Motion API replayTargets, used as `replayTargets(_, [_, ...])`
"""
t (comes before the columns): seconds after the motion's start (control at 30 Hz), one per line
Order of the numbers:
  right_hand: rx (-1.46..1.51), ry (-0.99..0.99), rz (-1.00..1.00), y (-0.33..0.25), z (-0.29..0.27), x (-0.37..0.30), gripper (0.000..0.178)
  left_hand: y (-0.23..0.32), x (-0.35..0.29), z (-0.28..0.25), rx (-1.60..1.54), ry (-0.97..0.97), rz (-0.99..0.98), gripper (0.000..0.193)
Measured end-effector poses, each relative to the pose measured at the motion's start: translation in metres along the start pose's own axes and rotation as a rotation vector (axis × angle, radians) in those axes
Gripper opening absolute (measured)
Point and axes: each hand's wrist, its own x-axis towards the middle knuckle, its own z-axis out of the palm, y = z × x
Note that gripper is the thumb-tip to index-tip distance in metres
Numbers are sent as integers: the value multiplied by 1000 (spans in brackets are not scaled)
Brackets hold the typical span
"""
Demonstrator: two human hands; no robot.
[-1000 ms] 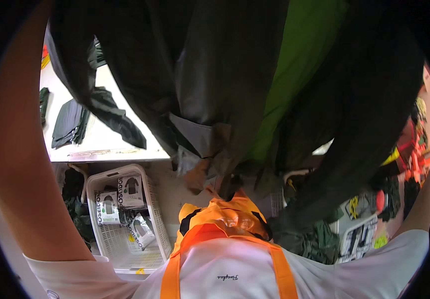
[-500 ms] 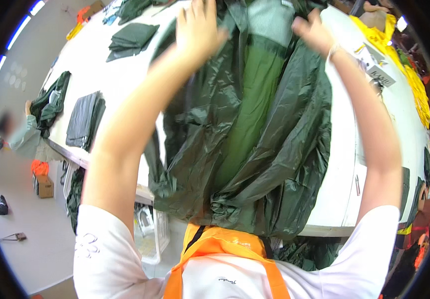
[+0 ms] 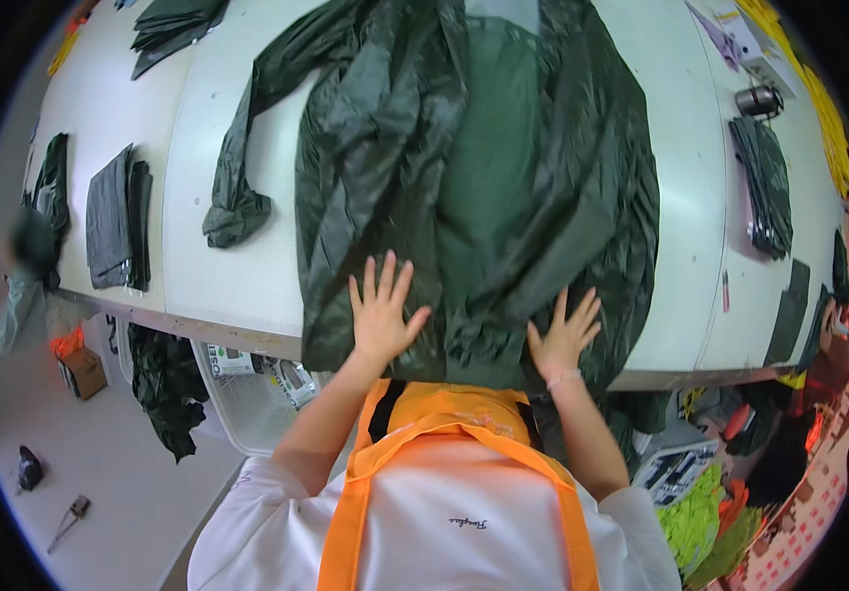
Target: The person folds a dark green jacket on a white table. They smooth the fabric, fold the sleeves and body, and place the folded jacket into a plastic bag. The person then retrieves another jacket from a basket and begins folding it.
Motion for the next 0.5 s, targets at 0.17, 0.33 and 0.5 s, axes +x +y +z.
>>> replayTargets(0.17, [107,102,4,-38,-16,68,78,-38,70,-6,-10,116,57,67])
replayTargets(0.33, [705,338,-158,-99,-35,60,77,-8,80,-25,-107,290,-25,65])
replayTargets(0.5, [1116,-43,16,-105,-18,84,65,8,79,1,-209,243,-193,43])
